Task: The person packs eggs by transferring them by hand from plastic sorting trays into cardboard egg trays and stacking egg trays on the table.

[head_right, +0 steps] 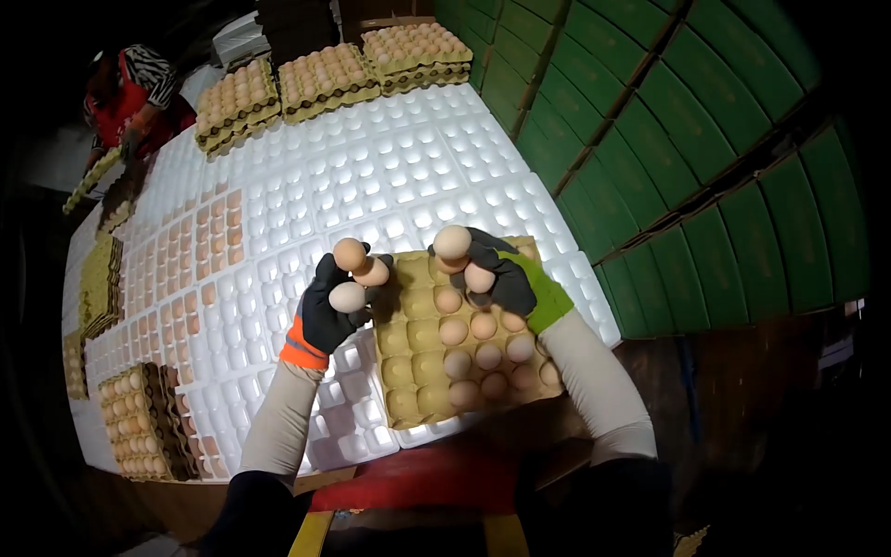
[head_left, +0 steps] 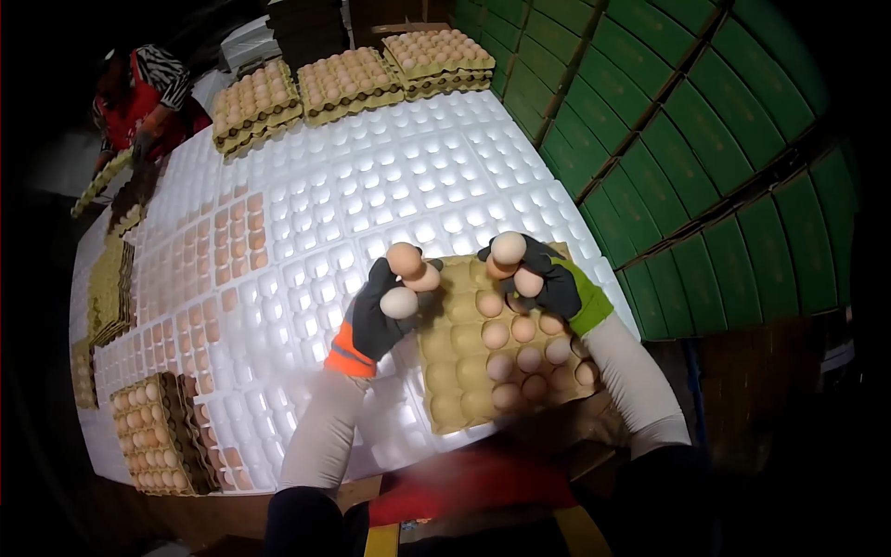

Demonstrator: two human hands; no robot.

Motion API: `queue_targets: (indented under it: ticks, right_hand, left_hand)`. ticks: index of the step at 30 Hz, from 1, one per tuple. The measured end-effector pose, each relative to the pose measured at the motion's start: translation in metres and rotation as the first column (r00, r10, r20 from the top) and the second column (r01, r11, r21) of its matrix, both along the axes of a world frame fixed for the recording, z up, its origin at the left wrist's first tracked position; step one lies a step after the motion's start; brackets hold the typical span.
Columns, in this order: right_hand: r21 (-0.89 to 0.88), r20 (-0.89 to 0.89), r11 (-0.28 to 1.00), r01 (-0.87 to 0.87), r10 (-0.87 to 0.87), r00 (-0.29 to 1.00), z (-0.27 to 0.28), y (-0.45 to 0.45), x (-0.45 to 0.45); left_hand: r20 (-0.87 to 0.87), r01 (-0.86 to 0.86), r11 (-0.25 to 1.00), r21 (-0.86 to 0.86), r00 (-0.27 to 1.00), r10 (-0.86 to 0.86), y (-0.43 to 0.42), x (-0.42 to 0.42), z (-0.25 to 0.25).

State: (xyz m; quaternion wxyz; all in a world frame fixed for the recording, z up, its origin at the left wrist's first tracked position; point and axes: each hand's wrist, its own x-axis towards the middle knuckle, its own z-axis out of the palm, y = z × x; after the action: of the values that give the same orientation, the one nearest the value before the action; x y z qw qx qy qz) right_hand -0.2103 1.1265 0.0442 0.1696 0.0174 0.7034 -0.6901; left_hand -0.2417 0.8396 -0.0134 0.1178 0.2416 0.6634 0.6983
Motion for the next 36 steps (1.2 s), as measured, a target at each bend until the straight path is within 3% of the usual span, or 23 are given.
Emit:
queue_targets:
  ticks: [1, 2, 4, 7, 10, 11, 12, 14, 15, 17, 18, 20, 21, 22, 24, 26, 27, 29, 31, 34, 36]
  right_hand:
    - [-0.138, 0.142, 0.990, 0.022, -0.002, 0.990, 0.006, -0.018, 0.001]
    - [-0.143, -0.029, 0.982, -0.119, 0.116, 0.993, -0.013, -0.027, -0.001]
    - [-0.021, -0.177, 0.958, -0.285, 0.277, 0.944, -0.005, -0.067, -0.010]
    - [-0.070, -0.126, 0.940, -0.333, 0.323, 0.938, -0.023, -0.103, -0.025]
    - [-0.085, -0.263, 0.927, -0.365, 0.333, 0.906, -0.053, -0.144, -0.041]
    - [-0.058, -0.264, 0.909, -0.412, 0.384, 0.885, -0.055, -0.156, -0.050]
    - [-0.030, -0.264, 0.889, -0.458, 0.435, 0.861, -0.055, -0.170, -0.060]
    - [-0.346, 0.210, 0.913, -0.216, 0.299, 0.931, -0.039, -0.191, -0.065]
    - [-0.370, 0.301, 0.920, -0.128, 0.249, 0.921, -0.044, -0.207, -0.071]
    - [-0.277, 0.327, 0.948, -0.157, 0.247, 0.912, -0.062, -0.230, -0.090]
    - [-0.179, 0.347, 0.967, -0.181, 0.234, 0.908, -0.068, -0.240, -0.100]
    - [0.011, 0.269, 0.979, -0.205, 0.195, 0.943, -0.087, -0.257, -0.124]
    - [0.094, 0.239, 0.981, -0.169, 0.142, 0.961, -0.100, -0.263, -0.141]
    - [0.177, 0.205, 0.976, -0.127, 0.090, 0.975, -0.108, -0.269, -0.159]
    - [0.346, 0.035, 0.937, -0.042, 0.031, 0.999, -0.116, -0.281, -0.191]
    - [0.628, -0.191, 0.777, 0.047, 0.095, 0.977, -0.134, -0.296, -0.226]
    - [0.720, -0.291, 0.681, 0.134, 0.120, 0.949, -0.145, -0.302, -0.235]
    - [0.803, -0.401, 0.542, 0.249, 0.182, 0.898, -0.161, -0.313, -0.250]
    - [0.778, -0.437, 0.549, 0.305, 0.124, 0.891, -0.173, -0.313, -0.260]
    - [0.742, -0.468, 0.582, 0.334, 0.092, 0.879, -0.178, -0.304, -0.262]
    - [0.809, -0.439, 0.496, 0.314, 0.156, 0.885, -0.177, -0.300, -0.257]
  left_hand:
    - [0.186, -0.016, 0.996, 0.084, 0.983, 0.000, -0.004, 0.004, -0.003]
    - [0.278, -0.067, 0.988, 0.141, 0.960, 0.025, -0.011, 0.009, -0.008]
    - [0.347, -0.148, 0.971, 0.189, 0.935, 0.074, -0.035, 0.015, -0.014]
    - [0.387, -0.197, 0.958, 0.211, 0.916, 0.103, -0.071, 0.022, -0.009]
    - [0.354, -0.251, 0.942, 0.224, 0.921, 0.162, -0.107, 0.027, -0.008]
    - [0.186, -0.252, 0.955, 0.157, 0.957, 0.222, -0.118, 0.028, -0.008]
    - [0.123, -0.250, 0.958, 0.140, 0.964, 0.234, -0.129, 0.029, -0.014]
    - [0.065, -0.260, 0.958, 0.118, 0.965, 0.254, -0.148, 0.029, -0.024]
    - [0.183, -0.282, 0.955, 0.091, 0.948, 0.262, -0.161, 0.026, -0.029]
    - [0.201, -0.297, 0.955, 0.014, 0.936, 0.288, -0.183, 0.014, -0.047]
    - [0.623, -0.401, 0.873, 0.279, 0.767, 0.153, -0.194, 0.000, -0.061]
    - [0.634, -0.486, 0.872, 0.054, 0.692, 0.346, -0.213, -0.026, -0.065]
    - [0.539, -0.504, 0.863, -0.033, 0.718, 0.440, -0.219, -0.041, -0.063]
    - [0.581, -0.550, 0.834, -0.033, 0.669, 0.464, -0.225, -0.066, -0.085]
    - [0.090, -0.652, 0.720, -0.237, 0.723, 0.685, -0.233, -0.114, -0.127]
    - [-0.397, -0.768, 0.542, -0.342, 0.640, 0.657, -0.228, -0.148, -0.122]
    - [-0.417, -0.747, 0.547, -0.378, 0.665, 0.620, -0.225, -0.163, -0.118]
    - [-0.496, -0.731, 0.417, -0.539, 0.676, 0.545, -0.216, -0.186, -0.114]
    - [-0.536, -0.719, 0.367, -0.590, 0.689, 0.488, -0.213, -0.203, -0.126]
    - [-0.479, -0.711, 0.455, -0.536, 0.700, 0.530, -0.207, -0.200, -0.135]
    - [-0.539, -0.642, 0.395, -0.657, 0.767, 0.349, -0.202, -0.192, -0.143]
